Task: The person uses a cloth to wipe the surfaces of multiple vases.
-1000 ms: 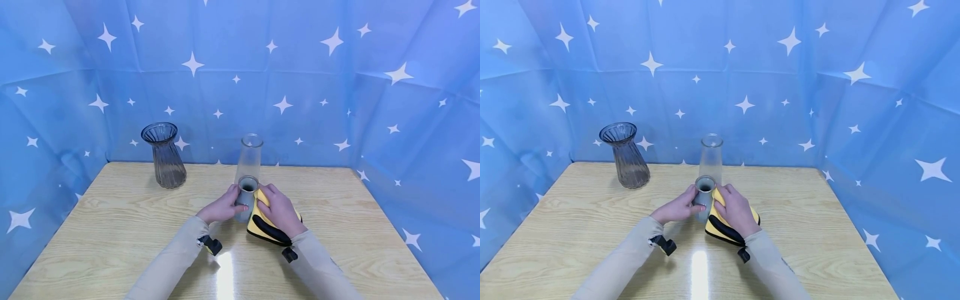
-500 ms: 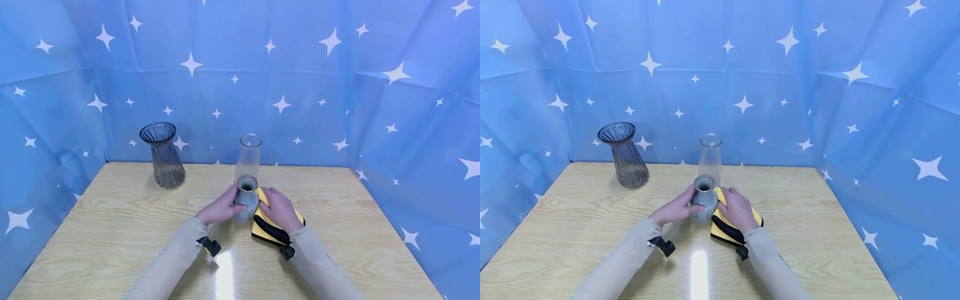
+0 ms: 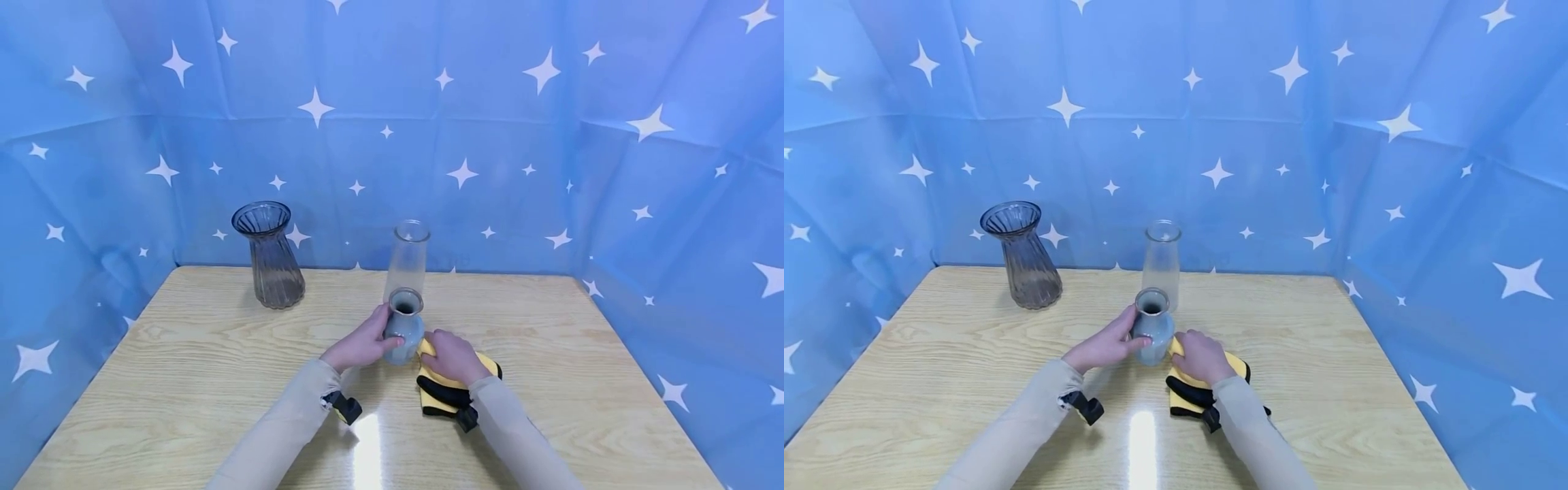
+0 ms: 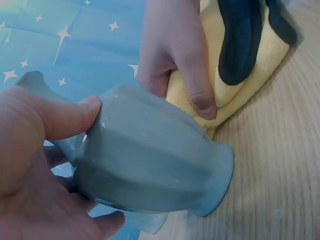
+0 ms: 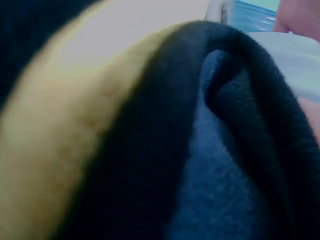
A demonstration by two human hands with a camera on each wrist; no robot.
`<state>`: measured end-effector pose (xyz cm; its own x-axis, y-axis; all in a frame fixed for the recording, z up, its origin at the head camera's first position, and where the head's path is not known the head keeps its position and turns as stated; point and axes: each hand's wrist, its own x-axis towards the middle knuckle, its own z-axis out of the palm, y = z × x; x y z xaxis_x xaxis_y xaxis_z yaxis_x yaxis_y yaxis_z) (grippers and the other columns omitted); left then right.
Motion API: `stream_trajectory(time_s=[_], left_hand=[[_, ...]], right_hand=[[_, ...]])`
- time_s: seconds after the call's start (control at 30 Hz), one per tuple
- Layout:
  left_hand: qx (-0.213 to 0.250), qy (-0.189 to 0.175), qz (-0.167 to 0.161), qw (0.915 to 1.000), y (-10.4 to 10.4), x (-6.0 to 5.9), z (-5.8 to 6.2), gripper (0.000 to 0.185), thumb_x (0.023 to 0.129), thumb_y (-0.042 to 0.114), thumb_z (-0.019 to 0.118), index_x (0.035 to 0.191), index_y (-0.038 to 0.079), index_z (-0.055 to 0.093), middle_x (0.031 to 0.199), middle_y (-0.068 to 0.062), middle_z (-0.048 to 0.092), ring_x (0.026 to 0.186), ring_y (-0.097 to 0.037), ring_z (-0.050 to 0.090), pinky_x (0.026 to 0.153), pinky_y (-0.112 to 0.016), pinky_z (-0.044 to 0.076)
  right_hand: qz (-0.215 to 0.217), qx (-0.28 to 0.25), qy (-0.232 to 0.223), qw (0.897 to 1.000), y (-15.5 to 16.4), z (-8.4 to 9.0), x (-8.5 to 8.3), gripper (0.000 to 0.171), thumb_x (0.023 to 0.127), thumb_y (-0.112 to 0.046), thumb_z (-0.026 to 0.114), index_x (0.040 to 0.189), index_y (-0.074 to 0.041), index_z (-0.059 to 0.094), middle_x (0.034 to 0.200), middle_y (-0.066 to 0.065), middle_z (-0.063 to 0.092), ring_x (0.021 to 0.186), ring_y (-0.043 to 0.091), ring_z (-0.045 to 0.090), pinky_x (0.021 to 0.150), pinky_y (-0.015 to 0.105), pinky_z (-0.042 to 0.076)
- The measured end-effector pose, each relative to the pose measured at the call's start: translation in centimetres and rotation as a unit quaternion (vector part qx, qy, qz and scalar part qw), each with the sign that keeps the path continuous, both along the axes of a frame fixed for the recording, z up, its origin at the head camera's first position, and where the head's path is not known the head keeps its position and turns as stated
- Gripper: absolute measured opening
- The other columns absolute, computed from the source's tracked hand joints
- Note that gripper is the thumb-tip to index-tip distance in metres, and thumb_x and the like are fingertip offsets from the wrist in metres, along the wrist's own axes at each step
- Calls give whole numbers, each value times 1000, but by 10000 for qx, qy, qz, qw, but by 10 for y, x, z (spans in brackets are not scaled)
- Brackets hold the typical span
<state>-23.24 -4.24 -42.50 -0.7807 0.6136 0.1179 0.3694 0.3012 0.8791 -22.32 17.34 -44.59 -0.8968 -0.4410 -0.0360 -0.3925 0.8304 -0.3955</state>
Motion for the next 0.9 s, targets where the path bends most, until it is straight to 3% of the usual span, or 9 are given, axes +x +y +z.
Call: stream_trajectory(time_s=[0.13,0.4,0.63,0.9], left_hand=[[-24,-55,49,10000,-3,2,1,65,98,9,56,149,-3,17,150,-23,24,139,-34,24,112,-46,23],[-112,65,403,9991,-18,-1,2,70,99,8,54,150,-7,8,151,-28,18,141,-36,17,113,-47,19],[-9,38,765,9971,-31,-11,0,72,99,9,53,151,-6,6,154,-27,14,142,-35,15,113,-49,18],[-52,109,1171,9930,-47,-27,-3,70,101,10,50,151,-6,4,153,-29,13,142,-37,15,114,-48,16]], right_hand=[[-64,-67,132,9999,2,-1,5,9,87,-10,66,95,-9,61,70,-1,45,59,14,41,52,31,35],[-216,-490,570,9969,9,8,21,41,90,-15,66,128,-2,60,97,4,62,67,15,51,62,36,45],[60,-612,903,9940,16,13,35,42,92,-15,65,132,-3,56,90,-2,56,58,7,38,52,27,37],[267,-347,1394,9893,32,15,54,42,89,-14,67,129,-4,58,93,-2,56,59,3,36,47,21,34]])
